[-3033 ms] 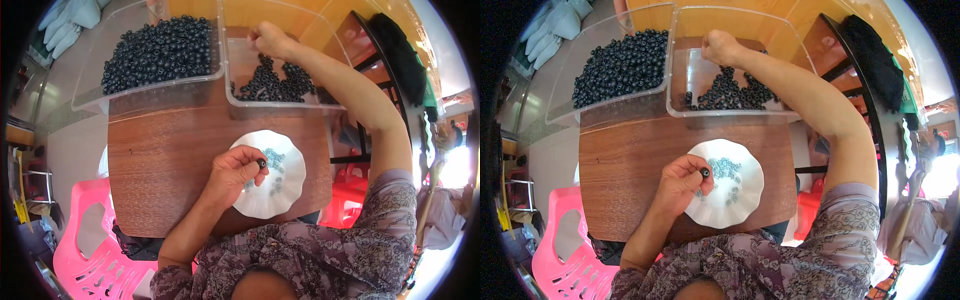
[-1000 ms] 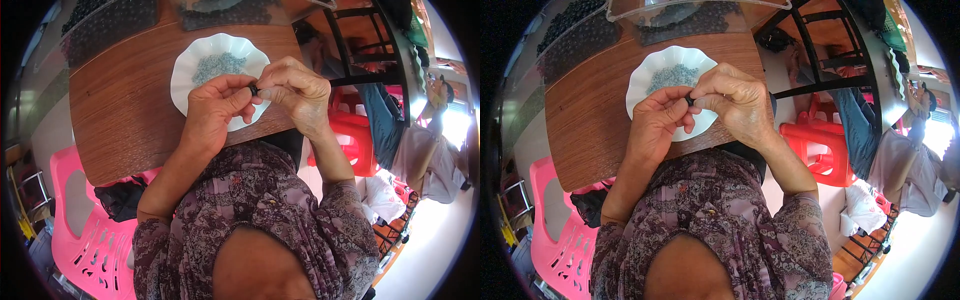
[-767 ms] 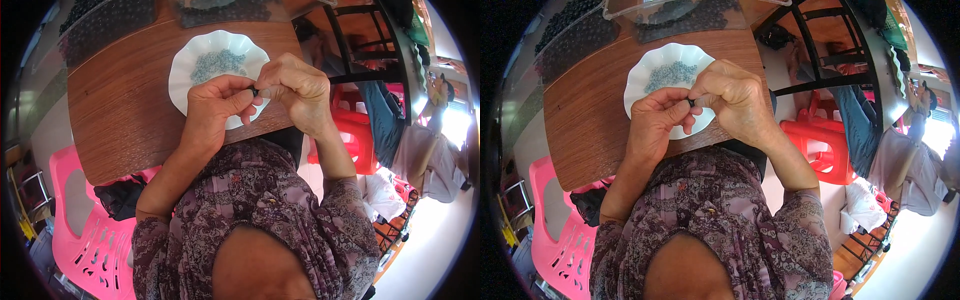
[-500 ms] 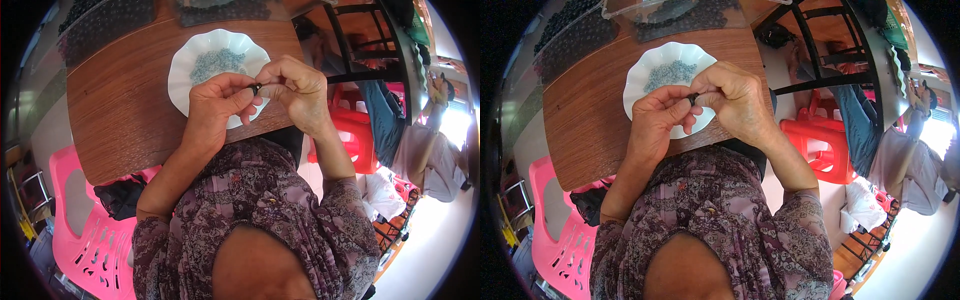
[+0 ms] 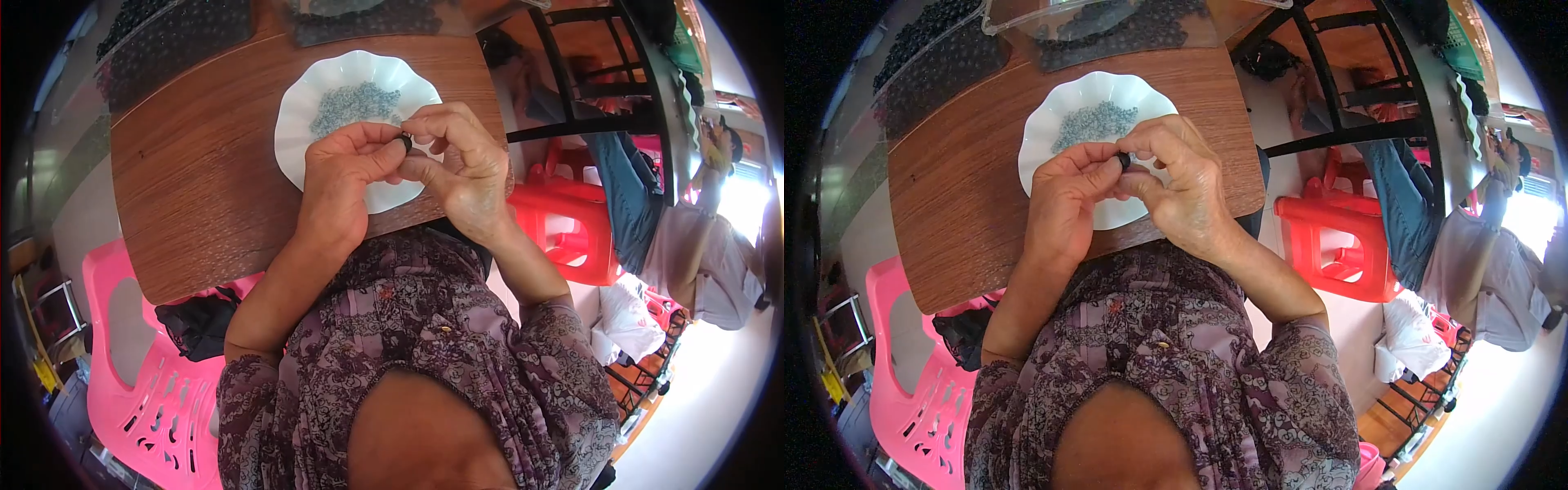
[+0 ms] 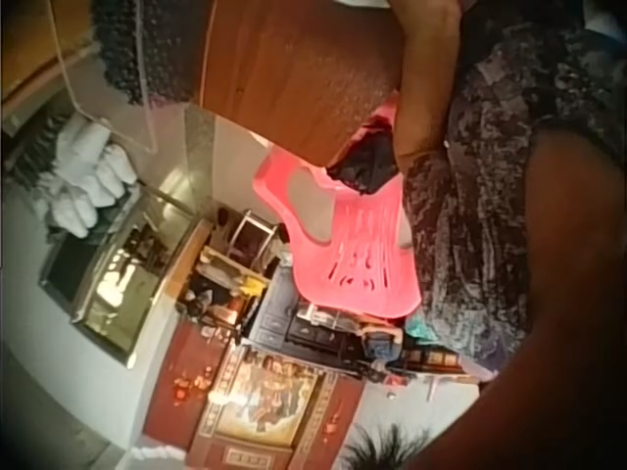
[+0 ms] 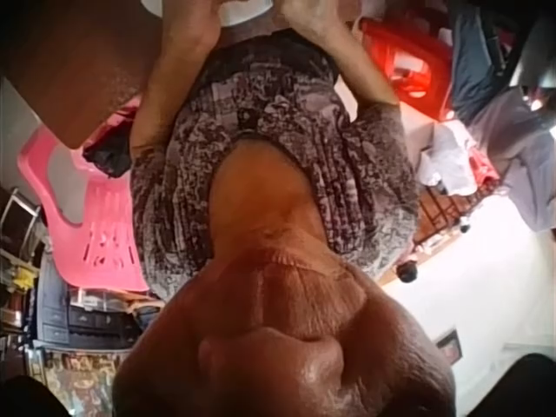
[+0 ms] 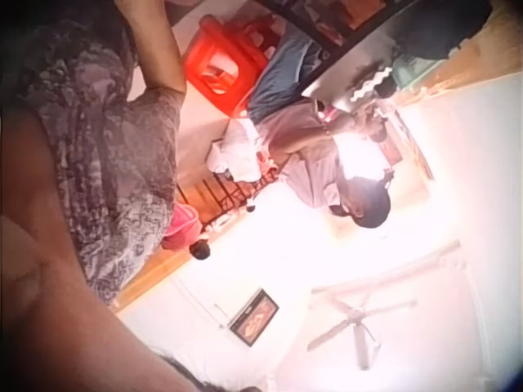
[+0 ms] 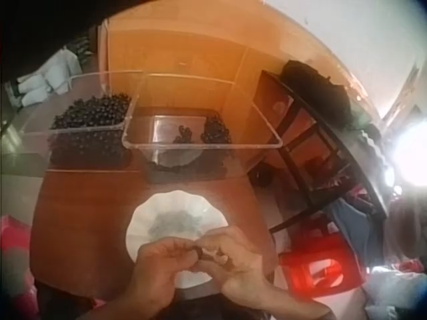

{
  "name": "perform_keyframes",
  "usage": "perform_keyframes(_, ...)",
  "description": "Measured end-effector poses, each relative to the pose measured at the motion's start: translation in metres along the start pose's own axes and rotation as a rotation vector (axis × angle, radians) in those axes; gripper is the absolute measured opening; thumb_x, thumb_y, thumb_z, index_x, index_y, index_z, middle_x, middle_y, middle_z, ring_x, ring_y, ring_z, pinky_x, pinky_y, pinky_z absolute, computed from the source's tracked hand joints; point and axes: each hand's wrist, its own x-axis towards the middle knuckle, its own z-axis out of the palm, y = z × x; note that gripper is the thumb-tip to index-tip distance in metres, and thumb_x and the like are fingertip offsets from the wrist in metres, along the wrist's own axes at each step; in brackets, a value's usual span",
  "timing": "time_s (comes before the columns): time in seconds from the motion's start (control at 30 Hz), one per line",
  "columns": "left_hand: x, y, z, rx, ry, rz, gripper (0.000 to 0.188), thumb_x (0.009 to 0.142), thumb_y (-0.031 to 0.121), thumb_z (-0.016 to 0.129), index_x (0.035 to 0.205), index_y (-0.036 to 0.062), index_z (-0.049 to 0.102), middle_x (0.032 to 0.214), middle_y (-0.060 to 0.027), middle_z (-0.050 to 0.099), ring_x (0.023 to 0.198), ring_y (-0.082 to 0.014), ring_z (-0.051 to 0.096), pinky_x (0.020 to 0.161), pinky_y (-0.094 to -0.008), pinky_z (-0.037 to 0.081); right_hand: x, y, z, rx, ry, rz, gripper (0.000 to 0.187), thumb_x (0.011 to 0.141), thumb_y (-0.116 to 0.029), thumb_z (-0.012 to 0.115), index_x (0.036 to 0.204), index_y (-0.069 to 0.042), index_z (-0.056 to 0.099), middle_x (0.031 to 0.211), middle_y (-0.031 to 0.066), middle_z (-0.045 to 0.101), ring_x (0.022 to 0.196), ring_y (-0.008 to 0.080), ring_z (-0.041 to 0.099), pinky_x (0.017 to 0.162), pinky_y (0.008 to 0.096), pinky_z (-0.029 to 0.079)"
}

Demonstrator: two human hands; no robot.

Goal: The recorder is assembling small parts by picking up light-blue decorative beads from a dish and placing them inside black circular components taken from a plastic bin.

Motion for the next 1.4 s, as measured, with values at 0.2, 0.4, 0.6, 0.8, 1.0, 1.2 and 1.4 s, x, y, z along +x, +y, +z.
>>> perform_keyframes(0.2, -0.001, -0.002, 0.004, -0.046, 0.035, 0.002, 0.017, 0.077, -0.001, 0.064, 0.092, -0.0067, 0.061, 0.081, -0.0087, 0.064, 0.075, -0.0144, 0.06, 0.07, -0.0234, 0.047, -0.001, 0.008, 0.011, -0.2, 0.13, -0.209, 0.036, 0.055, 0.011, 0.065, 0.088, -0.002, 0.057, 0.086, 0.0111, 0.056, 0.077, 0.0265, 0.054, 0.063, 0.0331, 0.045)
perform_keyframes(0.4, -0.004, -0.004, 0.005, -0.066, 0.063, 0.046, 0.015, 0.076, -0.002, 0.063, 0.089, -0.0076, 0.062, 0.082, -0.01, 0.064, 0.074, -0.015, 0.06, 0.072, -0.0242, 0.048, -0.002, 0.018, 0.017, -0.234, 0.172, -0.355, 0.037, 0.051, 0.011, 0.064, 0.085, 0.001, 0.056, 0.083, 0.0122, 0.056, 0.072, 0.0271, 0.054, 0.059, 0.0339, 0.045)
perform_keyframes(0.6, -0.002, -0.005, 0.004, -0.065, 0.086, 0.064, 0.014, 0.076, -0.002, 0.063, 0.088, -0.0077, 0.062, 0.081, -0.0101, 0.064, 0.073, -0.0153, 0.06, 0.071, -0.0244, 0.048, 0.003, 0.025, 0.02, -0.265, 0.192, -0.464, 0.035, 0.053, 0.009, 0.068, 0.086, 0.002, 0.057, 0.083, 0.0123, 0.058, 0.067, 0.0233, 0.054, 0.055, 0.0299, 0.044)
perform_keyframes(0.8, 0.001, -0.007, 0.005, -0.042, 0.108, 0.108, 0.014, 0.076, -0.002, 0.064, 0.088, -0.0069, 0.062, 0.082, -0.0092, 0.064, 0.075, -0.0145, 0.06, 0.071, -0.0238, 0.047, 0.005, 0.028, 0.025, -0.229, 0.227, -0.45, 0.037, 0.049, 0.011, 0.063, 0.085, 0.002, 0.057, 0.082, 0.0134, 0.057, 0.069, 0.0273, 0.053, 0.057, 0.0329, 0.044)
perform_keyframes(1.0, 0.002, -0.001, 0.001, 0.014, 0.088, 0.124, 0.012, 0.077, -0.003, 0.063, 0.089, -0.0057, 0.063, 0.084, -0.0079, 0.064, 0.076, -0.0127, 0.06, 0.072, -0.0231, 0.047, 0.004, 0.027, 0.029, -0.186, 0.257, -0.376, 0.037, 0.051, 0.01, 0.065, 0.086, 0.0, 0.058, 0.083, 0.0108, 0.057, 0.073, 0.0259, 0.053, 0.06, 0.033, 0.044)
perform_keyframes(1.2, 0.001, 0.001, 0.008, 0.035, 0.07, 0.169, 0.014, 0.078, -0.005, 0.06, 0.093, -0.0061, 0.062, 0.085, -0.0082, 0.065, 0.076, -0.0127, 0.061, 0.073, -0.0226, 0.047, 0.004, 0.024, 0.026, -0.167, 0.275, -0.335, 0.038, 0.052, 0.013, 0.067, 0.087, -0.002, 0.061, 0.085, 0.0079, 0.059, 0.074, 0.0217, 0.054, 0.063, 0.0299, 0.044)
perform_keyframes(1.4, 0.004, -0.001, 0.0, 0.081, 0.029, 0.159, 0.017, 0.078, -0.002, 0.062, 0.095, -0.006, 0.061, 0.085, -0.0084, 0.065, 0.076, -0.0132, 0.061, 0.073, -0.0229, 0.047, 0.004, 0.016, 0.024, -0.138, 0.223, -0.244, 0.04, 0.051, 0.012, 0.069, 0.088, -0.002, 0.063, 0.084, 0.0069, 0.059, 0.075, 0.021, 0.054, 0.064, 0.0294, 0.044)
